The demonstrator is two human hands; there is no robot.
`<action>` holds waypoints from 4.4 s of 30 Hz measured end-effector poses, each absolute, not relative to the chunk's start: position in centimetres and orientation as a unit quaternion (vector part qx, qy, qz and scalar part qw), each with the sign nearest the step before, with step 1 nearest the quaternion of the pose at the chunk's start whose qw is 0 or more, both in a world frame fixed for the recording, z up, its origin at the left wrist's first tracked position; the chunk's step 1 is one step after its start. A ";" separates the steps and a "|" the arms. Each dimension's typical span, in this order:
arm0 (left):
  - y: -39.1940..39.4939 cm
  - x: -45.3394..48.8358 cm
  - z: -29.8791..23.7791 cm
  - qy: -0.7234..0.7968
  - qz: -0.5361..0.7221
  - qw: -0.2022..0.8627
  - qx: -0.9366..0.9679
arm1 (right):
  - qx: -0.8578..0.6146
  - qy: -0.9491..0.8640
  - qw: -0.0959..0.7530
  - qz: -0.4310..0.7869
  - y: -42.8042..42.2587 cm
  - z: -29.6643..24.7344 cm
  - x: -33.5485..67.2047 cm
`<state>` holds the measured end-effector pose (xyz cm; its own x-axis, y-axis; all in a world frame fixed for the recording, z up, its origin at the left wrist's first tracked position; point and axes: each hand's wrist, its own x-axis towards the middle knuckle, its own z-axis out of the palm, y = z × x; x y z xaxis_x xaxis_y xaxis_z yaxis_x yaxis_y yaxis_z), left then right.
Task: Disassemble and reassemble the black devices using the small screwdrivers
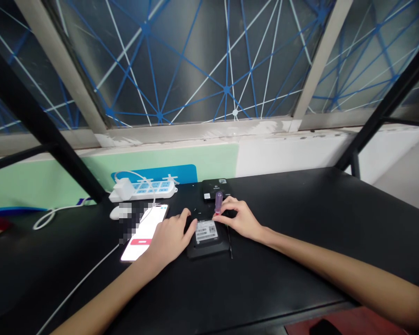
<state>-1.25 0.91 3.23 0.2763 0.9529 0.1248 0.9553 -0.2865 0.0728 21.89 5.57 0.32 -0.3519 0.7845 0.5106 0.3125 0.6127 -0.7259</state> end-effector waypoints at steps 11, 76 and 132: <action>0.9 -1.1 3.3 -0.595 -0.070 0.021 -0.800 | -0.339 -0.793 0.428 0.269 5.2 1.0 22.0; 2.0 -2.5 3.9 -0.497 -0.191 -0.085 -0.842 | -0.527 -0.812 0.247 0.053 6.9 1.5 24.1; 1.2 -2.2 4.4 -0.464 -0.157 -0.098 -0.866 | -0.515 -0.816 0.263 0.010 6.7 1.4 24.2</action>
